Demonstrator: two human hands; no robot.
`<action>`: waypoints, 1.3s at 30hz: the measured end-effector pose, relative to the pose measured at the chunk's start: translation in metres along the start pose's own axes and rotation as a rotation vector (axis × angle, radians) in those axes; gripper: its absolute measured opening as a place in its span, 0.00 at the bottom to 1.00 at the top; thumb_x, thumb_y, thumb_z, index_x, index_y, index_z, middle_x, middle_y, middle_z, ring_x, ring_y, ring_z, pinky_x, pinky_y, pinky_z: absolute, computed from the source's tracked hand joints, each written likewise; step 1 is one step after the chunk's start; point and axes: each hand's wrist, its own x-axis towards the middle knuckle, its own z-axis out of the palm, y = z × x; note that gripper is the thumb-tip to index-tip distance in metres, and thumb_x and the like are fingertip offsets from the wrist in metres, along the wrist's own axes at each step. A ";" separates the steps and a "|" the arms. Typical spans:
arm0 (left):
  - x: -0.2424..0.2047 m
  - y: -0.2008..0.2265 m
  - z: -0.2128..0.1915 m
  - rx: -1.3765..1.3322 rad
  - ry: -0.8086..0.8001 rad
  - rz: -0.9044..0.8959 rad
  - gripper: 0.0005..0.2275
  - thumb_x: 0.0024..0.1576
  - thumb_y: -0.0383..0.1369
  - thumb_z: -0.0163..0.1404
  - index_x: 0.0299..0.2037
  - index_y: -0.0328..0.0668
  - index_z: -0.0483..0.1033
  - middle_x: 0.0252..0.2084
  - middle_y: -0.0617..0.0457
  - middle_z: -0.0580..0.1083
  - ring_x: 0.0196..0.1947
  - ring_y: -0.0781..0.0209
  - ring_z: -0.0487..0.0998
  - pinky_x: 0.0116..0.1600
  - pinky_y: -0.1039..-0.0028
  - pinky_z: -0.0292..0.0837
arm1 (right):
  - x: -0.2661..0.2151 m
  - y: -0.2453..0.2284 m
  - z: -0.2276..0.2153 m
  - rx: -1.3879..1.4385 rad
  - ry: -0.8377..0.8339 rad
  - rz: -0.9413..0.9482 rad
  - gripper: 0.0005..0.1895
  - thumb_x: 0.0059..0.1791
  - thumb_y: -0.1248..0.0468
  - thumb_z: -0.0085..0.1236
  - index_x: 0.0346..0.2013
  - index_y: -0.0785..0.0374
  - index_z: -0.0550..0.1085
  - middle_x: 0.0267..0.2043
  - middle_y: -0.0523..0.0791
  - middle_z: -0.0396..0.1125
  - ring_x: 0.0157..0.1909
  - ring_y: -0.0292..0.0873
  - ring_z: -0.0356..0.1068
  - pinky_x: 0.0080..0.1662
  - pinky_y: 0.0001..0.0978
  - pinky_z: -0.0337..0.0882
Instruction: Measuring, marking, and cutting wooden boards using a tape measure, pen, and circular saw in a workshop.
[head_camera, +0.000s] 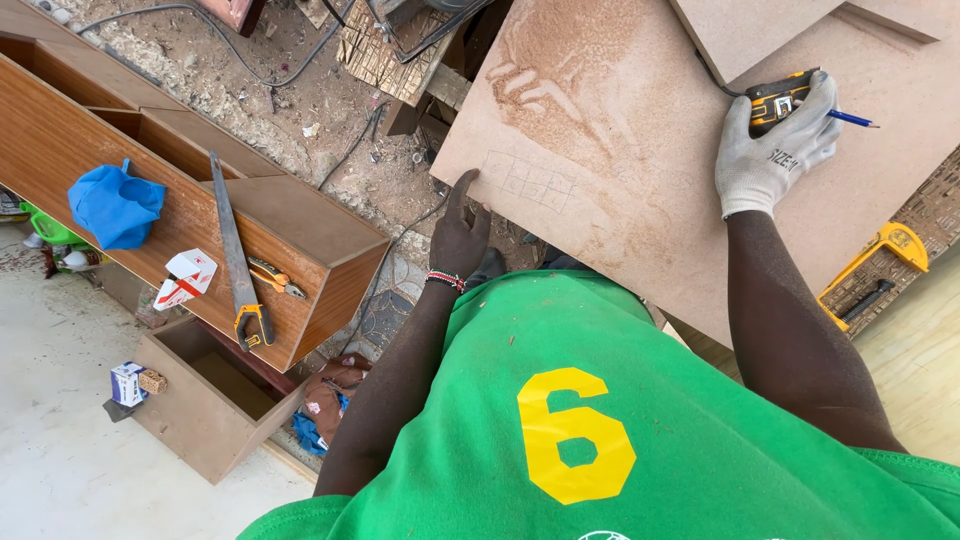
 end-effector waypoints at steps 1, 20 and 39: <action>-0.001 0.001 0.000 0.002 0.000 -0.001 0.27 0.73 0.43 0.52 0.85 0.71 0.67 0.22 0.59 0.66 0.22 0.50 0.74 0.35 0.53 0.66 | 0.000 -0.001 -0.001 0.000 0.004 0.000 0.42 0.61 0.53 0.82 0.82 0.59 0.66 0.82 0.50 0.67 0.75 0.64 0.67 0.71 0.69 0.62; 0.013 0.013 0.010 0.187 -0.026 -0.008 0.36 0.73 0.49 0.51 0.91 0.62 0.53 0.26 0.52 0.81 0.31 0.31 0.85 0.35 0.37 0.72 | 0.001 -0.005 -0.003 -0.012 0.003 0.013 0.42 0.60 0.54 0.81 0.81 0.59 0.65 0.81 0.50 0.68 0.73 0.63 0.67 0.71 0.70 0.62; -0.018 0.089 0.050 0.355 -0.523 0.199 0.29 0.73 0.53 0.41 0.81 0.51 0.60 0.36 0.36 0.86 0.36 0.22 0.87 0.39 0.32 0.75 | 0.001 -0.009 -0.008 -0.003 -0.006 0.013 0.41 0.59 0.52 0.80 0.80 0.59 0.66 0.80 0.49 0.68 0.73 0.63 0.68 0.71 0.68 0.62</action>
